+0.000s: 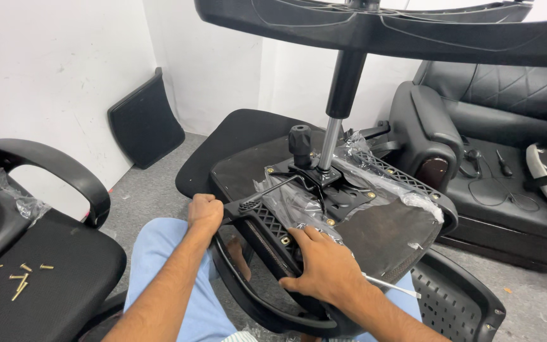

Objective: The person uses a screwdriver to tighten screws on the underside of a black office chair base, securing the armrests to the seat frame. The person repositions the chair to access different screw locations and continues tightening.

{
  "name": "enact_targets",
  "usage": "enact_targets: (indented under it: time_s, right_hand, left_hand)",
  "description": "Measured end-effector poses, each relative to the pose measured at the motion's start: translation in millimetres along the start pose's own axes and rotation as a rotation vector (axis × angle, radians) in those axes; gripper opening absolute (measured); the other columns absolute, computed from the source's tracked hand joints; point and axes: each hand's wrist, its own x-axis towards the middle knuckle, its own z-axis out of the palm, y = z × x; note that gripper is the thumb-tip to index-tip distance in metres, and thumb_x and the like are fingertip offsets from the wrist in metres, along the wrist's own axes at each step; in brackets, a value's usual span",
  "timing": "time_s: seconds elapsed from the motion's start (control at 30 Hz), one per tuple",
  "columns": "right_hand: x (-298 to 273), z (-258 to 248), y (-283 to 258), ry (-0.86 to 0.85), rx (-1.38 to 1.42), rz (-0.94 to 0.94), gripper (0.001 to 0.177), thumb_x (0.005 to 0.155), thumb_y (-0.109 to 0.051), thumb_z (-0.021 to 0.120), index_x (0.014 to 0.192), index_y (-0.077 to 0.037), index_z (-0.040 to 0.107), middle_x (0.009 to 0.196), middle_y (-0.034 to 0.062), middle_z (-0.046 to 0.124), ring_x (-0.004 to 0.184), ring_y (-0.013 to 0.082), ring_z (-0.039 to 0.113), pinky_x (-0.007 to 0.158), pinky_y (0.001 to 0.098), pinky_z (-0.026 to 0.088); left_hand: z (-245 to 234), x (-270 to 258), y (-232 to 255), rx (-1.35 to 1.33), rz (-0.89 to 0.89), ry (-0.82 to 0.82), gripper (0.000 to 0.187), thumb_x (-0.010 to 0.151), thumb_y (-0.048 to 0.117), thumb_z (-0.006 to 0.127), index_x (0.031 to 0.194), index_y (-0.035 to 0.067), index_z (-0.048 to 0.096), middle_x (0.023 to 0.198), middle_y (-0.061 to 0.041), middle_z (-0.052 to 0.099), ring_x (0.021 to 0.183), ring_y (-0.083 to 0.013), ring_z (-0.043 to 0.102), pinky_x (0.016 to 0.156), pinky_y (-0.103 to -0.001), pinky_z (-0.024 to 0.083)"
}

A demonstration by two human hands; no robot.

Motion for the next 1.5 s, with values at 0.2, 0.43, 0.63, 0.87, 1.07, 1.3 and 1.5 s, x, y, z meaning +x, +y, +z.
enact_targets:
  time_s: [0.2, 0.43, 0.63, 0.87, 1.07, 1.3, 1.5]
  right_hand:
    - [11, -3, 12, 0.076, 0.220, -0.021, 0.065, 0.075, -0.047, 0.078, 0.129, -0.012, 0.066, 0.110, 0.0103, 0.071, 0.104, 0.0286, 0.068, 0.091, 0.0411, 0.054]
    - [9, -24, 26, 0.003, 0.360, 0.351, 0.039, 0.077, -0.040, 0.076, 0.101, -0.010, 0.079, 0.079, 0.0150, 0.079, 0.075, 0.0289, 0.079, 0.076, 0.0388, 0.061]
    - [8, -27, 73, 0.134, 0.256, 0.535, 0.042, 0.074, -0.043, 0.081, 0.095, -0.007, 0.078, 0.078, 0.0182, 0.077, 0.077, 0.0312, 0.078, 0.078, 0.0406, 0.059]
    - [3, -9, 150, 0.343, 0.120, 0.803, 0.102, 0.061, -0.055, 0.096, 0.133, 0.001, 0.051, 0.119, 0.0218, 0.058, 0.101, 0.0358, 0.071, 0.086, 0.0433, 0.060]
    - [-5, 2, 199, 0.392, 0.415, 1.024, 0.091, 0.058, -0.056, 0.095, 0.105, 0.015, 0.064, 0.078, 0.0152, 0.059, 0.069, 0.0313, 0.065, 0.063, 0.0405, 0.056]
    - [-12, 2, 215, 0.328, 1.230, 1.052, 0.040, 0.074, -0.029, 0.089, 0.080, -0.002, 0.060, 0.058, 0.0002, 0.054, 0.043, 0.0072, 0.042, 0.034, 0.0197, 0.036]
    - [-19, 12, 221, 0.275, 1.614, 0.934, 0.033, 0.081, -0.027, 0.079, 0.082, -0.009, 0.052, 0.057, -0.0019, 0.056, 0.039, 0.0031, 0.041, 0.029, 0.0175, 0.031]
  left_hand:
    - [-8, 16, 26, -0.236, -0.103, -0.166, 0.095, 0.088, 0.055, 0.073, 0.145, -0.011, 0.036, 0.143, -0.035, 0.048, 0.135, -0.0437, 0.049, 0.114, -0.049, 0.039]
    - [11, 25, 34, -0.270, -0.266, -0.201, 0.121, 0.070, 0.042, 0.091, 0.147, -0.021, 0.022, 0.141, -0.039, 0.054, 0.131, -0.0443, 0.057, 0.118, -0.045, 0.040]
    - [14, 41, 21, -0.304, -0.223, -0.306, 0.097, 0.061, 0.044, 0.090, 0.130, -0.017, 0.060, 0.136, -0.033, 0.068, 0.128, -0.0410, 0.063, 0.114, -0.043, 0.042]
    - [-1, 49, 31, -0.122, -0.244, -0.413, 0.087, 0.075, 0.049, 0.089, 0.133, -0.010, 0.063, 0.135, -0.031, 0.058, 0.134, -0.0466, 0.044, 0.113, -0.059, 0.033]
    - [-5, 42, 31, -0.362, -0.343, -0.528, 0.073, 0.070, 0.042, 0.086, 0.121, -0.008, 0.071, 0.119, -0.029, 0.075, 0.113, -0.0419, 0.071, 0.102, -0.053, 0.053]
    - [8, 65, 13, -0.112, -0.221, -0.441, 0.110, 0.067, 0.057, 0.091, 0.146, -0.007, 0.048, 0.153, -0.037, 0.036, 0.151, -0.0500, 0.021, 0.119, -0.071, 0.015]
    - [20, 77, 6, -0.196, -0.208, -0.449, 0.116, 0.058, 0.063, 0.088, 0.146, -0.005, 0.053, 0.155, -0.034, 0.045, 0.154, -0.0474, 0.024, 0.125, -0.064, 0.012]
